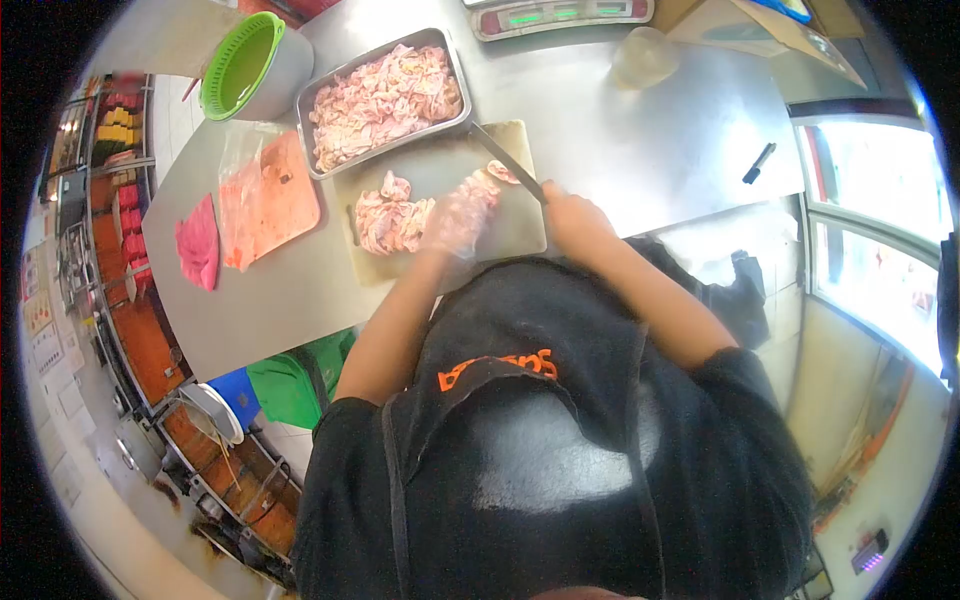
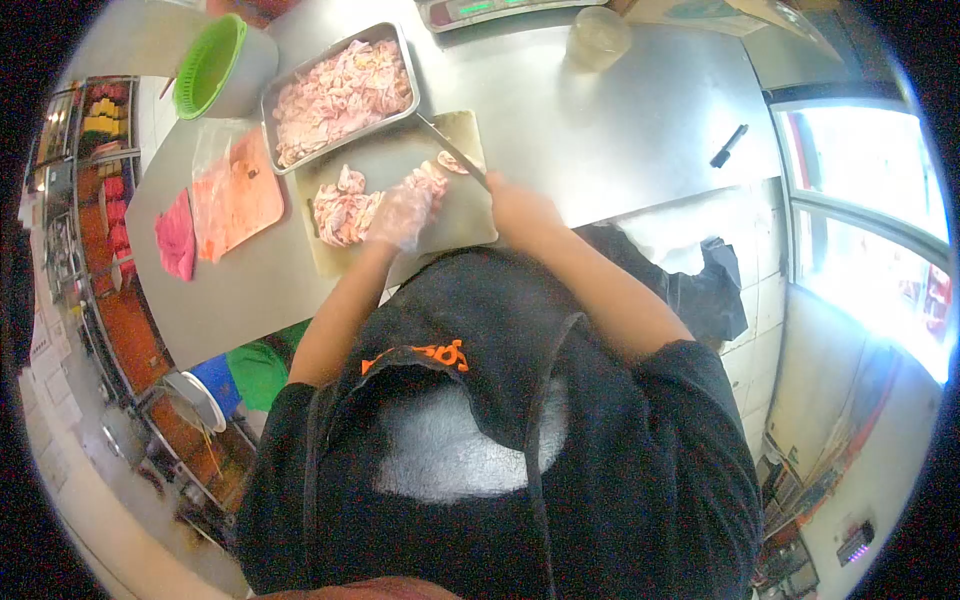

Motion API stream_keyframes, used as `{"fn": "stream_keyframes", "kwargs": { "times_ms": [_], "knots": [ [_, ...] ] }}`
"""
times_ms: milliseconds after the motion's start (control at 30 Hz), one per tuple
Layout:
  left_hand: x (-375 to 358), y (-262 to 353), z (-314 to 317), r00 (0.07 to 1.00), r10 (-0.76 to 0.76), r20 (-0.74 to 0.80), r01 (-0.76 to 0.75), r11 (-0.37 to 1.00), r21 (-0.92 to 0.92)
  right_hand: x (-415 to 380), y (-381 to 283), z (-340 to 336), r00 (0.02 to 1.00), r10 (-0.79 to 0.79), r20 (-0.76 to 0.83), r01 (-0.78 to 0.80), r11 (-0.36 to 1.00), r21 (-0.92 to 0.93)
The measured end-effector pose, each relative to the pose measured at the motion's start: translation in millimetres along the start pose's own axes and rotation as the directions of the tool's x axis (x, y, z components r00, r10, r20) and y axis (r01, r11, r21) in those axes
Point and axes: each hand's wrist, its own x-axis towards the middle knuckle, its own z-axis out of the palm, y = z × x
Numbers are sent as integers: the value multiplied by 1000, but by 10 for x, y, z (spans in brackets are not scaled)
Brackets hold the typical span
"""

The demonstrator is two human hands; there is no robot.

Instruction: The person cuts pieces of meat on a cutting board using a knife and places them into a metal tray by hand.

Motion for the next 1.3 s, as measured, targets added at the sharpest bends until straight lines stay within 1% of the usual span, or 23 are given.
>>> {"fn": "stream_keyframes", "kwargs": {
  "times_ms": [33,100,167,200,267,400,467,500,533,567,600,667,700,767,867,900,967,1000,1067,1133,1200,1267,1300],
  "knots": [
    [102,-73,-6,971,-211,115,239,904,-355,-22,3,40,1000,-2,2,2,1000,0],
    [316,-385,31,956,-254,143,292,850,-439,-49,13,87,988,-156,-19,155,986,-55],
    [368,-514,74,958,-238,161,287,762,-580,-93,-29,115,987,-154,41,157,984,-86],
    [351,-510,65,957,-240,162,289,762,-579,-115,-58,129,982,-155,104,167,979,-118],
    [338,-495,33,937,-316,148,347,890,-297,-136,-64,137,991,-118,66,124,987,-101],
    [355,-685,101,956,-252,149,292,838,-460,-114,-11,156,997,-78,-18,75,989,-130],
    [306,-485,64,953,-288,93,302,922,-243,-144,19,181,993,-121,-13,118,984,-135],
    [255,-332,42,953,-288,90,302,920,-248,-153,20,189,987,-162,-7,159,978,-136],
    [179,-158,27,988,-147,-55,153,981,117,-158,5,194,987,-163,-3,161,977,-140],
    [136,-80,25,990,41,-134,29,875,483,-162,-17,205,990,-135,36,139,979,-148],
    [150,-128,52,990,38,-135,32,877,479,-165,-33,216,992,-106,73,117,981,-157],
    [214,-232,102,989,144,-30,-80,698,711,-137,-51,237,992,-89,89,102,983,-155],
    [214,-199,88,989,144,-30,-80,699,710,-125,-53,256,993,-69,101,84,985,-148],
    [240,-124,54,976,210,64,-168,521,837,-87,-33,323,992,-96,82,106,985,-135],
    [249,-95,-41,968,198,157,-237,497,834,-5,-82,360,987,-152,46,156,982,-103],
    [279,-112,-27,968,193,161,-237,495,836,51,-114,364,982,-186,23,188,978,-90],
    [336,-185,33,924,199,327,-383,486,786,188,-296,284,982,-184,39,187,979,-77],
    [281,-237,84,925,194,326,-379,480,791,240,-357,251,981,-185,49,188,980,-68],
    [103,-314,176,896,248,368,-441,588,678,341,-291,349,977,-209,31,211,976,-57],
    [-40,-51,33,909,196,367,-409,583,702,364,-232,326,975,-224,6,224,973,-49],
    [-20,29,-49,918,151,366,-382,579,720,317,-171,212,971,-229,66,232,971,-50],
    [34,-79,-73,867,416,273,-440,383,812,125,-60,92,982,-188,37,186,982,36],
    [92,-46,-91,868,416,271,-437,383,814,27,25,61,989,-143,25,139,982,124]
  ]
}}
